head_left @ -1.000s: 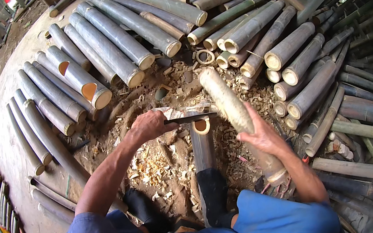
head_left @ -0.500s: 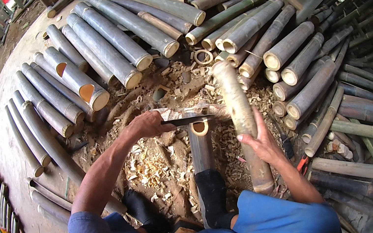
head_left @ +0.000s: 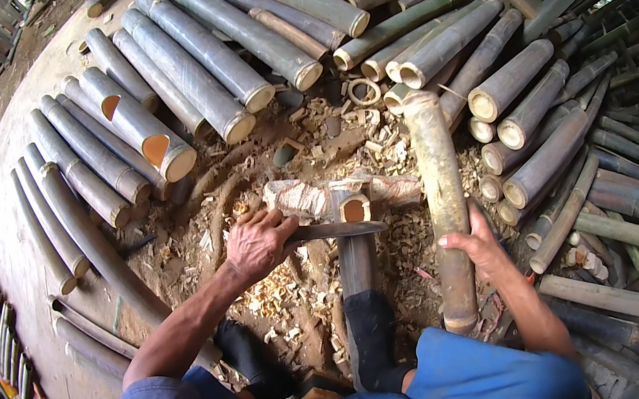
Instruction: The person carves a bamboo pole using a knife, scraping and cutting into the wood while seated on the ground surrounded by other bamboo pieces.
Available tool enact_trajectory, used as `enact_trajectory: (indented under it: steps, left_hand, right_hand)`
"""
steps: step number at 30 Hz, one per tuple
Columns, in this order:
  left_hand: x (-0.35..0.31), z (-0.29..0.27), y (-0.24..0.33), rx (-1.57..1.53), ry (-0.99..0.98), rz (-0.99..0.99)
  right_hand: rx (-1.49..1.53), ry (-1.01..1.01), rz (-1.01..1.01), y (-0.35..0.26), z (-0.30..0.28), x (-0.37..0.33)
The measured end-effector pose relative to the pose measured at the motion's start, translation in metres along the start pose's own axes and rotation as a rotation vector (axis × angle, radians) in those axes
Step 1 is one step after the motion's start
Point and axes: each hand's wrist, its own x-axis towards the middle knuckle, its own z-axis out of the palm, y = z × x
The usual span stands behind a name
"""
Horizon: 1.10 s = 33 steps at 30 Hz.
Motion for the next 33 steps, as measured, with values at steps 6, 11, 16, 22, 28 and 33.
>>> enact_trajectory:
  steps: [6, 11, 16, 22, 28, 33]
  left_hand:
    - [-0.020, -0.010, -0.005, -0.132, -0.264, -0.286]
    - [-0.028, -0.014, -0.004, -0.014, -0.341, -0.282]
    - [-0.016, -0.023, 0.004, -0.018, -0.442, -0.292]
    - [-0.033, -0.004, -0.009, 0.042, -0.376, -0.274]
    - [-0.029, 0.006, -0.012, 0.054, -0.400, -0.270]
    - [-0.028, 0.007, -0.011, 0.049, -0.422, -0.301]
  right_hand:
    - [-0.348, -0.073, -0.137, -0.017, 0.006, 0.014]
    - [-0.910, -0.285, -0.202, -0.051, 0.031, 0.017]
    - [-1.672, -0.559, -1.243, -0.036, 0.013, 0.059]
    - [-1.744, -0.609, -1.076, -0.057, 0.034, 0.061]
    - [-1.798, -0.512, -1.212, -0.043, 0.039, 0.070]
    - [-1.761, -0.669, -1.229, -0.047, 0.048, 0.058]
